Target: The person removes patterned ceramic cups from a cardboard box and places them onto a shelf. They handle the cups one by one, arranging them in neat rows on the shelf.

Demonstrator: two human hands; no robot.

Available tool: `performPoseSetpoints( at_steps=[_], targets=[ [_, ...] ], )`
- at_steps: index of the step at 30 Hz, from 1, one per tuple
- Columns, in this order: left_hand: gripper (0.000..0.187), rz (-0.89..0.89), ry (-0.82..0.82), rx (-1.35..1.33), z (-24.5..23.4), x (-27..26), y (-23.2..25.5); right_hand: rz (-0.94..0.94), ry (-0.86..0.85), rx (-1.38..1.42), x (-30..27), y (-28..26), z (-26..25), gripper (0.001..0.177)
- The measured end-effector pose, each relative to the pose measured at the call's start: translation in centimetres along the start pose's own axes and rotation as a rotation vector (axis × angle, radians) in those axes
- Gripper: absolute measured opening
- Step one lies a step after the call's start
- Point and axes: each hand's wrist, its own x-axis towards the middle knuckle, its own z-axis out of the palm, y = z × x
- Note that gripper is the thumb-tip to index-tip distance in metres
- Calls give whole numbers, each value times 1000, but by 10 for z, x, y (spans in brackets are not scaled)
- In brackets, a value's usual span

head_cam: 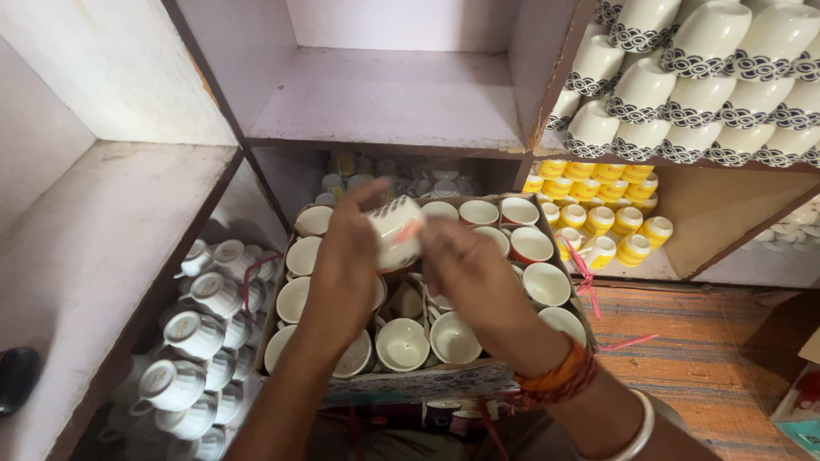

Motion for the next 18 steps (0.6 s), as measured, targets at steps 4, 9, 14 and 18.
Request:
performPoseSetpoints(
  at_steps=[4, 9, 14, 18],
  targets=[
    [57, 718, 34, 515, -9, 2, -3, 396, 32, 678, 13, -11, -4, 23],
    [45, 349, 125, 250, -6, 20, -11, 135, -66, 510, 9, 1, 14, 32],
    [53, -178, 286, -221, -1, 29, -9, -614, -103, -478, 9, 10, 13, 22],
    [65, -336, 90, -172, -7, 24, -6, -623, -73, -436, 14, 15, 5, 21]
  ],
)
